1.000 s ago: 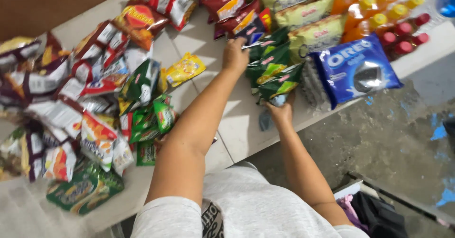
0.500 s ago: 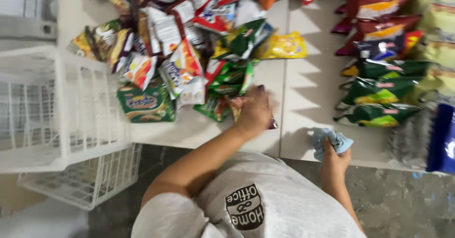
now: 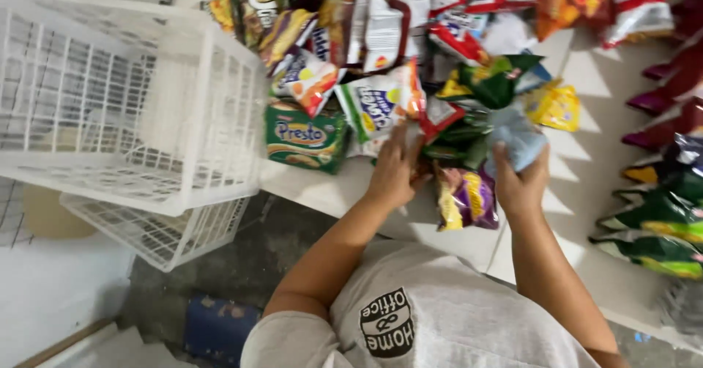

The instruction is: Wiping snack bags with a cloth and organizing them on a display table.

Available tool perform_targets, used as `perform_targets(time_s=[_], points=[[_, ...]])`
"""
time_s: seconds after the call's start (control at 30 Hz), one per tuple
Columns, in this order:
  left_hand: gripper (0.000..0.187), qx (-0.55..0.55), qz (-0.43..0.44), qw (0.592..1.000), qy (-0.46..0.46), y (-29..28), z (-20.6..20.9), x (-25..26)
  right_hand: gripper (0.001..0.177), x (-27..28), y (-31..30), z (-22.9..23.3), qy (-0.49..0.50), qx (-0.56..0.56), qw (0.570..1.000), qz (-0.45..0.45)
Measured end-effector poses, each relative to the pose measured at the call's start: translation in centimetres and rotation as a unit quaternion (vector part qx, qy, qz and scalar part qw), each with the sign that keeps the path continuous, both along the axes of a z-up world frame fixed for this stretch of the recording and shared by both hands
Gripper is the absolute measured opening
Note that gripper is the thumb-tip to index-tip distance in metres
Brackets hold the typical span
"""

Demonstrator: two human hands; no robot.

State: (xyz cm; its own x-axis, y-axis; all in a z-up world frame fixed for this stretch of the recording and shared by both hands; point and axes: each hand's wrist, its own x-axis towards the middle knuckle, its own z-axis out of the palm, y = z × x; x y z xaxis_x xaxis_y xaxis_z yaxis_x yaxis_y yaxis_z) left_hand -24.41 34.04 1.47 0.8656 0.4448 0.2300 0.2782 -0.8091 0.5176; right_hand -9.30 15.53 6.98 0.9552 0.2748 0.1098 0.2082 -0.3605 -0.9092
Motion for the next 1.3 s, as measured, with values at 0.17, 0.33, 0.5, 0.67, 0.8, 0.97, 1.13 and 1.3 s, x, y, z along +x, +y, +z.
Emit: perform_targets(time_s=[0.17, 0.33, 0.5, 0.67, 0.8, 0.97, 1.13, 1.3], points=[[0.039, 0.100, 0.167, 0.952, -0.236, 7.9, -1.1, -3.1, 0.046, -1.9, 5.9, 2.3, -0.072, -0.065, 0.983, 0.157], [0.078, 0.118, 0.261, 0.949, -0.129, 15.7, 1.0, -4.2, 0.043, -0.5, 8.8, 0.0, -0.097, -0.064, 0.983, 0.142], [0.073, 0.107, 0.230, 0.967, 0.006, 17.1, -2.3, 0.1, 0.040, 1.0, 14.2, 1.2, -0.159, -0.039, 0.969, 0.186], [0.052, 0.077, 0.210, 0.963, -0.148, 14.2, -1.4, 6.1, 0.058, 2.2, 19.4, 1.7, -0.169, -0.095, 0.963, 0.185], [0.055, 0.002, 0.163, 0.960, -0.226, 19.1, -0.7, 9.7, 0.060, 4.5, 21.1, 2.5, -0.185, -0.110, 0.960, 0.177], [0.110, -0.161, 0.013, 0.982, -0.101, 27.5, 3.6, 8.9, 0.052, 5.7, 19.5, 3.8, -0.204, -0.139, 0.960, 0.130], [0.044, -0.046, 0.212, 0.976, 0.005, 25.6, 4.7, 6.3, 0.075, 0.9, 20.9, 4.5, -0.174, -0.232, 0.931, 0.223], [0.033, -0.048, 0.183, 0.982, -0.001, 20.8, 3.6, 6.2, 0.073, -0.9, 19.7, 1.0, -0.129, -0.310, 0.914, 0.228]])
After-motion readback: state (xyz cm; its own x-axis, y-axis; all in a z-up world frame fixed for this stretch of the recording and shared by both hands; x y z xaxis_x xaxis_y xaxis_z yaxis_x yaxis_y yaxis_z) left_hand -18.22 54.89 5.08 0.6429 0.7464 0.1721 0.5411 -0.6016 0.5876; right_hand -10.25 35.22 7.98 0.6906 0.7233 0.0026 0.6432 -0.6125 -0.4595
